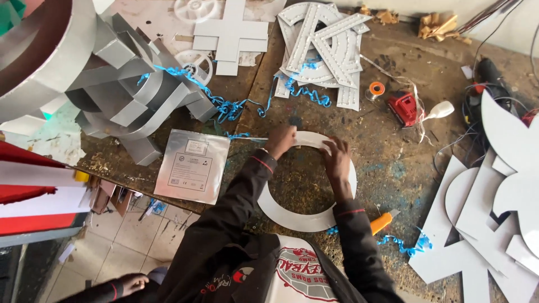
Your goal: The person assembles LED light strips onto white acrylic letter cutouts. They use a utility knife to cut the strips to size and then carefully place and press the strips onto the edges of the letters, including a 'Y' shape and a circular 'O' shape.
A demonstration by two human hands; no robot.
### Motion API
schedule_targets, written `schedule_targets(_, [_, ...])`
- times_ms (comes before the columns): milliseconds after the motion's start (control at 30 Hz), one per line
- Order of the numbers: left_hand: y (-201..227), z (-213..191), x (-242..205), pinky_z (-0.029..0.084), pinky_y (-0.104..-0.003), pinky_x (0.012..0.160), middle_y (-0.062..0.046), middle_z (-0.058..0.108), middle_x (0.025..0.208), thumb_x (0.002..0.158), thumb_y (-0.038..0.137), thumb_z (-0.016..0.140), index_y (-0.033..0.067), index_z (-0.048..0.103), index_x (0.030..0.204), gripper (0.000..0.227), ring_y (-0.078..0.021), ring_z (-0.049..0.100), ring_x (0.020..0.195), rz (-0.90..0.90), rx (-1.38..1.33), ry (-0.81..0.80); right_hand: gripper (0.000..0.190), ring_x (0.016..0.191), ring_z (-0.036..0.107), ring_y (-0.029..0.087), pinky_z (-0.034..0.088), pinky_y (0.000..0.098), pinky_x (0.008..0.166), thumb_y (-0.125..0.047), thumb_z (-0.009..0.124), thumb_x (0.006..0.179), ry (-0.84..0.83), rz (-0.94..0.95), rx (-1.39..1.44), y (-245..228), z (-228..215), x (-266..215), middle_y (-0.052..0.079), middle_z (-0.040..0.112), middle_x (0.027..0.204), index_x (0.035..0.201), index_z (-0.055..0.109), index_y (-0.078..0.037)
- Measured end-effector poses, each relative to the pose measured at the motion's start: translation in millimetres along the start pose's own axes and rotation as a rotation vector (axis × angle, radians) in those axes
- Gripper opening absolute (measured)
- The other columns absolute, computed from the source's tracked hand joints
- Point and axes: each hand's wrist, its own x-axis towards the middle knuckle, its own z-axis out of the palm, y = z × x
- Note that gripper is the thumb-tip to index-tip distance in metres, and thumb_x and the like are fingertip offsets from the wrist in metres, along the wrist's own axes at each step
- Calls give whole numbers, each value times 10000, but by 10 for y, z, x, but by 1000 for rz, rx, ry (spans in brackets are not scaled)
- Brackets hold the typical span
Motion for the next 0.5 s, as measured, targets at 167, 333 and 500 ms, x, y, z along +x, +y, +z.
schedule_targets(167, [13, -258, -292, 622, -632, 969, -224, 838, 1058, 943, 343, 844, 123, 836, 1088, 263, -495, 793, 1095, -69, -228, -103, 300, 1265, 623, 332, 525, 512, 1025, -404, 855, 1042, 140, 222, -82, -108, -232, -381, 52, 680, 1363, 1245, 837, -184])
schedule_targets(333, [-245, -93, -154, 597, -531, 1032, -65, 854, 981, 1076, 379, 684, 177, 745, 1231, 263, -351, 810, 1084, -85, -318, -173, 290, 1297, 634, 319, 530, 505, 1045, -384, 890, 1004, 257, 223, -92, -2, -150, -482, 27, 686, 1350, 1245, 841, -231])
schedule_targets(500, [292, -882, -308, 480, -637, 1266, -273, 665, 1585, 1093, 417, 570, 128, 630, 1594, 581, -512, 601, 1490, -202, -406, -388, 334, 1434, 632, 325, 433, 549, 1209, -295, 820, 1063, 245, 175, -159, 16, 31, -498, 72, 716, 1468, 1373, 802, -171])
